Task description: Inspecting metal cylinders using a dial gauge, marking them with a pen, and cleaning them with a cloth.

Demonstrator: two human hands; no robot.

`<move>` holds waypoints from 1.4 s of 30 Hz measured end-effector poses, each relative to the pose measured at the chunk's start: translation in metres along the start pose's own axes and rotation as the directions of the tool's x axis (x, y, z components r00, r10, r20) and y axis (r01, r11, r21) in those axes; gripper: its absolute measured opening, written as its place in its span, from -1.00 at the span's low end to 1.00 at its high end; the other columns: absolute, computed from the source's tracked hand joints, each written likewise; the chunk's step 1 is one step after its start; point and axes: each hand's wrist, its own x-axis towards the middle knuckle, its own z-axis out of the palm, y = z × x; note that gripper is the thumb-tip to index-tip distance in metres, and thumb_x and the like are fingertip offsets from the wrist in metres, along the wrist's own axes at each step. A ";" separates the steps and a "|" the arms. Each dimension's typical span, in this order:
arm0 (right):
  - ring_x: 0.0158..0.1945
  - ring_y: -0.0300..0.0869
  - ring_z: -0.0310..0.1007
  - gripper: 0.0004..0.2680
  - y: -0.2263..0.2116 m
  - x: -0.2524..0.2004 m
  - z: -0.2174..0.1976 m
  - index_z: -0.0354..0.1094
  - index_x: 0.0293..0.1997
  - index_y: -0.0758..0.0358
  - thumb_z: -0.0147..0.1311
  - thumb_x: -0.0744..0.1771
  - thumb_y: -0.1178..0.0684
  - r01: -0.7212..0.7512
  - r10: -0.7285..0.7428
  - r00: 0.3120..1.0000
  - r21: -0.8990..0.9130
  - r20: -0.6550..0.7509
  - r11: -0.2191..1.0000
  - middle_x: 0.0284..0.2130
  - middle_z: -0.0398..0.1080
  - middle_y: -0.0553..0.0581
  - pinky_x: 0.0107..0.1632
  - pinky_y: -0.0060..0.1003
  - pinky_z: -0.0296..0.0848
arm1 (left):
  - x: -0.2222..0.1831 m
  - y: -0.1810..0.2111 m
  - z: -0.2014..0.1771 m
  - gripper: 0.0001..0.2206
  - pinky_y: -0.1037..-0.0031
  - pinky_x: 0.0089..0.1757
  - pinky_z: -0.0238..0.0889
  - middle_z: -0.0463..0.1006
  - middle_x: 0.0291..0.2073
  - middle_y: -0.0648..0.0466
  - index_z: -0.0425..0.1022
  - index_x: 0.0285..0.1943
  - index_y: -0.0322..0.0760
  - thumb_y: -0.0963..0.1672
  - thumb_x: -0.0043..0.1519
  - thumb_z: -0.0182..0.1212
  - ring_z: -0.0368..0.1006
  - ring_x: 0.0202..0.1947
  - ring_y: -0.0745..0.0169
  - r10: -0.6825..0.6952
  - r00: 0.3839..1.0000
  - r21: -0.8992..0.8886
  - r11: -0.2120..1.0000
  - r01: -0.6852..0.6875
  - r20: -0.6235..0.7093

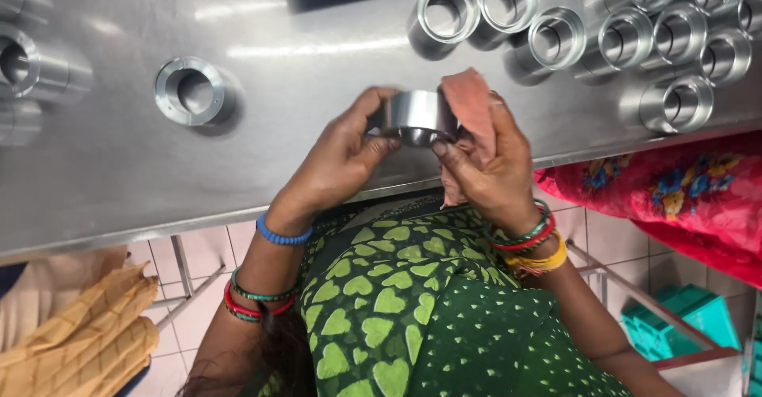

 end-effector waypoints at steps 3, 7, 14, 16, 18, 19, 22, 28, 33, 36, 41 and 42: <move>-0.11 -0.28 0.53 -0.59 0.005 -0.002 0.000 0.06 0.36 0.39 0.14 0.36 0.32 -0.045 0.046 0.999 0.090 -0.005 0.995 -0.08 0.42 0.20 -0.12 -0.42 0.60 | 0.004 -0.003 0.005 -0.35 0.15 0.29 0.18 0.16 0.44 -0.24 0.02 0.56 -0.28 -0.30 0.23 0.10 0.13 0.42 -0.21 0.231 0.967 -0.150 0.958 -0.246 -0.111; -0.11 -0.33 0.51 -0.62 0.012 0.000 0.007 0.17 0.33 0.42 0.20 0.36 0.29 -0.032 0.031 0.999 0.023 0.009 0.999 0.01 0.42 0.13 -0.09 -0.44 0.57 | 0.020 -0.020 0.014 -0.33 0.06 0.23 0.23 0.36 0.29 -0.31 0.05 0.48 -0.30 -0.39 0.16 0.12 0.36 0.30 -0.31 0.202 0.928 0.098 0.979 -0.179 -0.313; -0.15 -0.31 0.54 -0.70 0.011 -0.003 -0.022 0.24 0.25 0.40 0.15 0.38 0.25 -0.046 0.044 0.997 -0.034 -0.066 0.998 -0.02 0.45 0.04 -0.10 -0.42 0.59 | 0.011 -0.026 -0.041 -0.63 0.14 -0.16 0.52 0.63 -0.14 -0.15 0.33 0.19 -0.32 -0.37 0.21 0.08 0.63 -0.19 -0.19 0.335 0.901 0.688 0.724 -0.059 -0.275; -0.17 -0.31 0.52 -0.76 0.019 -0.006 -0.040 0.29 0.20 0.40 0.14 0.39 0.26 -0.078 0.074 0.988 -0.022 -0.139 0.997 -0.11 0.48 0.06 -0.09 -0.40 0.56 | 0.003 -0.009 -0.058 -0.73 0.14 -0.12 0.48 0.64 -0.11 -0.09 0.53 0.05 -0.27 -0.32 0.20 0.22 0.59 -0.16 -0.06 0.147 0.953 0.790 0.599 0.127 -0.265; -0.17 -0.31 0.52 -0.77 0.026 -0.008 -0.052 0.30 0.19 0.40 0.13 0.40 0.26 -0.084 0.081 0.983 -0.009 -0.167 0.996 -0.12 0.48 0.06 -0.09 -0.39 0.56 | 0.005 0.007 -0.061 -0.71 0.08 -0.08 0.39 0.62 -0.03 -0.06 0.60 -0.04 -0.22 -0.33 0.10 0.25 0.50 -0.04 -0.10 0.142 0.953 0.835 0.528 0.154 -0.266; -0.18 -0.30 0.52 -0.78 0.029 -0.009 -0.058 0.30 0.18 0.40 0.13 0.40 0.26 -0.093 0.091 0.978 -0.001 -0.185 0.996 -0.14 0.48 0.06 -0.09 -0.38 0.56 | 0.004 0.015 -0.062 -0.68 0.03 -0.05 0.30 0.60 0.04 -0.04 0.67 -0.14 -0.18 -0.34 0.00 0.28 0.41 0.08 -0.15 0.136 0.951 0.868 0.459 0.188 -0.277; -0.17 -0.30 0.52 -0.77 0.024 -0.006 -0.058 0.29 0.19 0.39 0.14 0.40 0.24 -0.091 0.095 0.980 0.028 -0.178 0.995 -0.15 0.47 0.07 -0.08 -0.37 0.56 | 0.031 0.016 -0.039 -0.72 -0.02 0.20 0.05 0.46 0.21 -0.11 0.65 -0.10 -0.27 -0.31 0.02 0.30 0.17 0.32 -0.26 0.333 0.915 0.835 0.550 0.008 -0.227; -0.14 -0.33 0.49 -0.71 -0.003 0.006 -0.043 0.24 0.26 0.40 0.13 0.39 0.19 -0.074 0.064 0.992 -0.083 -0.112 0.994 -0.01 0.45 0.05 -0.06 -0.40 0.53 | 0.114 -0.028 0.031 -0.52 -0.07 0.19 0.07 0.50 0.11 -0.07 0.59 0.18 -0.43 -0.34 0.01 0.18 0.22 0.33 -0.16 0.517 0.856 0.893 0.392 -0.221 -0.015; 0.00 -0.25 0.48 -0.65 -0.002 0.005 -0.051 0.19 0.36 0.42 0.15 0.40 0.22 0.009 -0.077 0.981 -0.355 -0.178 0.935 0.07 0.37 0.14 0.06 -0.34 0.50 | 0.078 0.003 0.011 -0.86 0.11 -0.03 0.30 0.59 -0.08 -0.03 0.63 -0.17 -0.34 -0.25 0.10 0.30 0.38 0.05 -0.09 0.275 0.961 0.821 0.549 -0.158 0.001; 0.19 -0.08 0.41 -0.59 0.001 0.009 -0.033 0.15 0.40 0.42 0.13 0.37 0.29 0.114 -0.251 0.957 -0.603 -0.147 0.790 0.15 0.34 0.25 0.18 -0.22 0.47 | 0.043 0.007 0.005 -0.78 0.22 -0.13 0.32 0.62 -0.20 -0.02 0.63 -0.12 -0.37 -0.15 0.09 0.41 0.43 -0.14 -0.03 0.217 0.972 0.611 0.783 -0.117 -0.093; 0.30 0.09 0.38 -0.62 0.002 0.019 0.019 0.32 0.17 0.06 0.21 0.26 0.33 0.434 -0.423 0.881 -0.720 0.213 0.541 0.22 0.34 0.31 0.23 -0.19 0.53 | 0.002 -0.019 0.015 -0.77 0.50 -0.06 0.38 0.68 -0.28 0.12 0.64 -0.10 -0.26 -0.08 0.16 0.41 0.55 -0.17 0.27 -0.133 0.983 -0.051 0.991 0.127 -0.127; 0.25 0.04 0.43 -0.64 0.000 0.021 0.021 0.31 0.15 0.14 0.27 0.26 0.27 0.448 -0.429 0.885 -0.584 0.182 0.677 0.15 0.36 0.25 0.22 -0.19 0.54 | -0.004 -0.017 0.016 -0.77 0.47 -0.10 0.35 0.64 -0.27 0.13 0.67 -0.10 -0.29 -0.10 0.14 0.45 0.49 -0.20 0.28 -0.127 0.988 -0.112 0.987 0.117 -0.083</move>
